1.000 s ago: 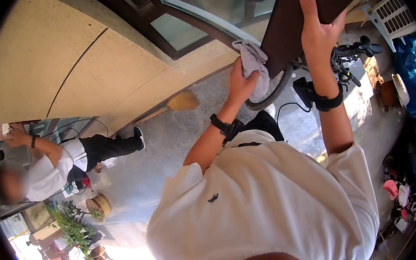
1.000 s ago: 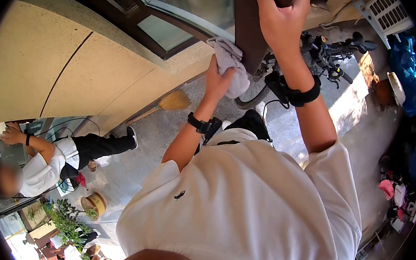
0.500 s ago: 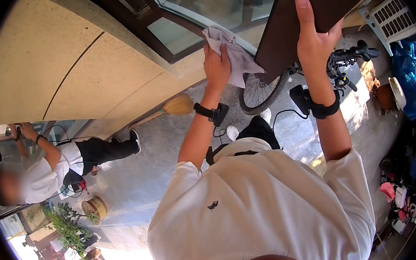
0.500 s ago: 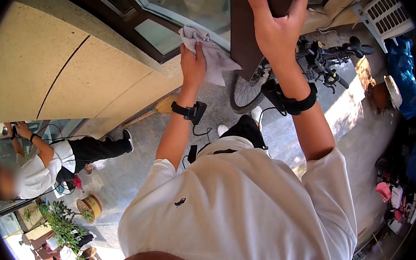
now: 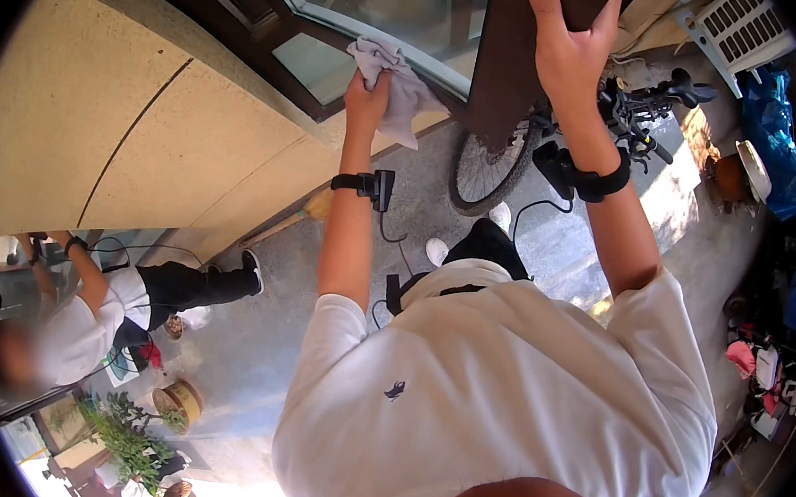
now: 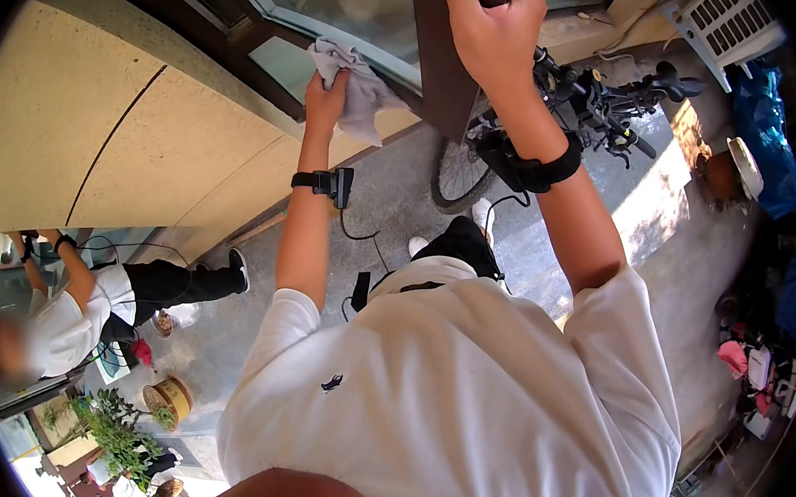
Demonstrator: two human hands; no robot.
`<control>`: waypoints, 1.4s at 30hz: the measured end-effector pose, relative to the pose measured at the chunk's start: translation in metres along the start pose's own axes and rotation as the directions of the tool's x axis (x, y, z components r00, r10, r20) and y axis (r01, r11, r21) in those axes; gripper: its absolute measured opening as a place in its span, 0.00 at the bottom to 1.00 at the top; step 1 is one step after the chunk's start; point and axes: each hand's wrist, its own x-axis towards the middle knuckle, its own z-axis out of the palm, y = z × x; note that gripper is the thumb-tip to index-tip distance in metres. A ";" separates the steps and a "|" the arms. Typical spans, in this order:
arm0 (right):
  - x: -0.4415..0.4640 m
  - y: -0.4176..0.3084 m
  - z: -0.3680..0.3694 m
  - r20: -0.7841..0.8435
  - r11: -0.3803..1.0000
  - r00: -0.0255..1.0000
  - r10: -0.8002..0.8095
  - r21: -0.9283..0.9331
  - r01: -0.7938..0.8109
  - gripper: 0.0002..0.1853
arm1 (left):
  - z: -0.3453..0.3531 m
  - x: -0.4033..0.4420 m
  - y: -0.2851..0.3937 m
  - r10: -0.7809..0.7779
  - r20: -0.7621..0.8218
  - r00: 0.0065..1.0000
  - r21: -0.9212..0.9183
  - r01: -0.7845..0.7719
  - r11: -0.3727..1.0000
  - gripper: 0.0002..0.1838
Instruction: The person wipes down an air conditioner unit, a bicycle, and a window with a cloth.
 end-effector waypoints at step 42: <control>0.002 0.002 -0.001 -0.015 0.999 1.000 -0.018 0.033 0.019 0.24 | -0.010 0.140 0.057 0.372 -0.438 0.818 0.281 -0.268 0.922 0.39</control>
